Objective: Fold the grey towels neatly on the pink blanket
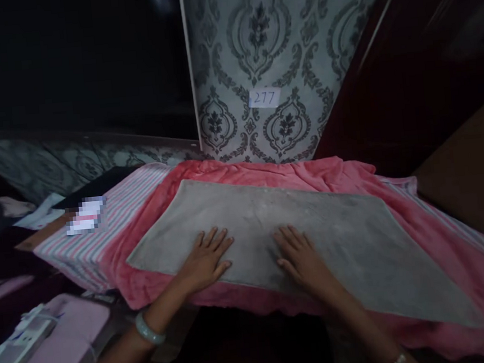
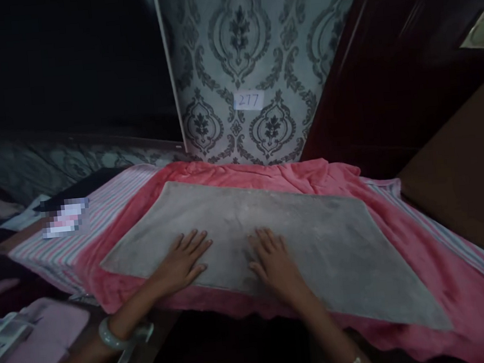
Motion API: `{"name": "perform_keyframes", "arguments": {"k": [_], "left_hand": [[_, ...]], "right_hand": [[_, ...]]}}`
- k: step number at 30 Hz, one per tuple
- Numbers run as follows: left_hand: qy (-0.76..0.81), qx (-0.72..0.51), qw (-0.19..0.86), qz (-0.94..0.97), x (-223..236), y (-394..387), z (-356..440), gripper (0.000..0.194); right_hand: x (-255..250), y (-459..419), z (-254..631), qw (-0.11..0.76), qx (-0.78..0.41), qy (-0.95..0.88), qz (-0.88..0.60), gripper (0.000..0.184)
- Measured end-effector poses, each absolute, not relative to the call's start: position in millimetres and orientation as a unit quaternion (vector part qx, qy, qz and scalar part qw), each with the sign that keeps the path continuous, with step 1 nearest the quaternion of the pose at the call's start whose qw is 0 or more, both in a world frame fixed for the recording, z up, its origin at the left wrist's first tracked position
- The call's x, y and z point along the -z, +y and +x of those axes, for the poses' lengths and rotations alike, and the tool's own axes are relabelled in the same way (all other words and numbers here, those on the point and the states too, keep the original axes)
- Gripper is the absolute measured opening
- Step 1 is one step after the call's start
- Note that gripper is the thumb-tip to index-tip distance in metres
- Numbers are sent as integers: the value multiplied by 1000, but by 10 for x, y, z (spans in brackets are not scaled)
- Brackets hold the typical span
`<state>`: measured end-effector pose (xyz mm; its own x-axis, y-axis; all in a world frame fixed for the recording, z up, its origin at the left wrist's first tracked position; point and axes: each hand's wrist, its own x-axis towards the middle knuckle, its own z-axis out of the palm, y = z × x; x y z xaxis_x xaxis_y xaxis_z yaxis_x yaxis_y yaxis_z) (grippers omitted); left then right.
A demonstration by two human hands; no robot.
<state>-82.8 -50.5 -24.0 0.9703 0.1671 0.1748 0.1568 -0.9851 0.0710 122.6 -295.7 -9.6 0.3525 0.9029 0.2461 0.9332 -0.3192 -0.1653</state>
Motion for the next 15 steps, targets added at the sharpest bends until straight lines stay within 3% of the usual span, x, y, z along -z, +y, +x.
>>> {"name": "perform_keyframes", "arguments": {"k": [4, 9, 15], "left_hand": [[105, -124, -1, 987, 324, -564, -977, 64], [146, -181, -43, 972, 470, -612, -1206, 66], [160, -211, -32, 964, 545, -719, -1286, 61]], "right_hand": [[66, -2440, 922, 105, -32, -647, -754, 62], [153, -2441, 844, 85, -100, -685, -717, 62], [-181, -2138, 821, 92, -142, -686, -708, 55]]}}
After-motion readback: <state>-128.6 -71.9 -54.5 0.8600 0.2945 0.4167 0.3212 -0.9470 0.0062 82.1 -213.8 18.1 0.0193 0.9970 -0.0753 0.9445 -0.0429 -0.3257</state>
